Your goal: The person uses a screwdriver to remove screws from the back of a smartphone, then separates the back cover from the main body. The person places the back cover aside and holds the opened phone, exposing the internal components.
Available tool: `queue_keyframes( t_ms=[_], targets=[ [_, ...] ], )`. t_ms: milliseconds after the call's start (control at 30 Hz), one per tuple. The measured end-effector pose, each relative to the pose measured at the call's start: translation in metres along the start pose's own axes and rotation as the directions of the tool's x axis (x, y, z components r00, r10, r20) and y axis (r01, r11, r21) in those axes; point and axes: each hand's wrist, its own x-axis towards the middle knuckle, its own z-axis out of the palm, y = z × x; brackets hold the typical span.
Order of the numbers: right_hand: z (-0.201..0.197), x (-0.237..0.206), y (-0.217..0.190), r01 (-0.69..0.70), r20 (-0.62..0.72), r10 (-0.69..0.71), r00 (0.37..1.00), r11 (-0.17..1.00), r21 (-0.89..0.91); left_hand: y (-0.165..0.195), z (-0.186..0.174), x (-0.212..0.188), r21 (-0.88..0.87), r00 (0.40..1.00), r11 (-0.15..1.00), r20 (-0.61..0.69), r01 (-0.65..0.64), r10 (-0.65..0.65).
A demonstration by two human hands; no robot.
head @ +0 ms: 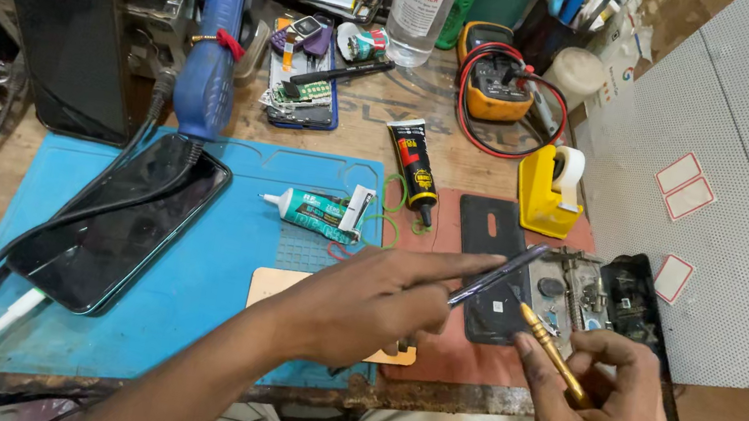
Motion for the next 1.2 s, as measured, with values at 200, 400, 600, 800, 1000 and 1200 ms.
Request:
queue_keyframes(
  t_ms=[200,400,600,800,1000,1200],
  targets=[
    [0.013,0.010,0.029,-0.082,0.002,0.082,0.997,0.997,0.002,0.025,0.003,0.030,0.012,0.995,0.996,0.055,0.084,-0.084],
    [0.017,0.010,0.039,-0.158,0.030,0.157,0.987,0.987,0.015,0.020,0.005,0.033,0.032,0.995,0.998,0.088,0.054,-0.057],
    [0.020,0.012,0.028,-0.175,-0.005,0.177,0.984,0.978,0.115,0.014,0.006,0.039,0.075,0.978,0.979,0.079,0.189,-0.195],
    [0.021,0.014,0.035,-0.138,-0.017,0.138,0.990,0.990,-0.024,0.008,0.005,0.046,0.039,0.987,0.993,0.113,0.107,-0.111],
    [0.025,0.014,0.036,-0.091,-0.045,0.090,0.995,0.996,-0.026,0.004,0.002,0.060,0.080,0.984,0.988,0.107,0.132,-0.140],
    [0.022,0.011,0.045,-0.118,-0.020,0.120,0.993,0.990,0.076,-0.004,0.001,0.064,0.201,0.990,0.977,0.104,0.068,-0.091]
  ],
)
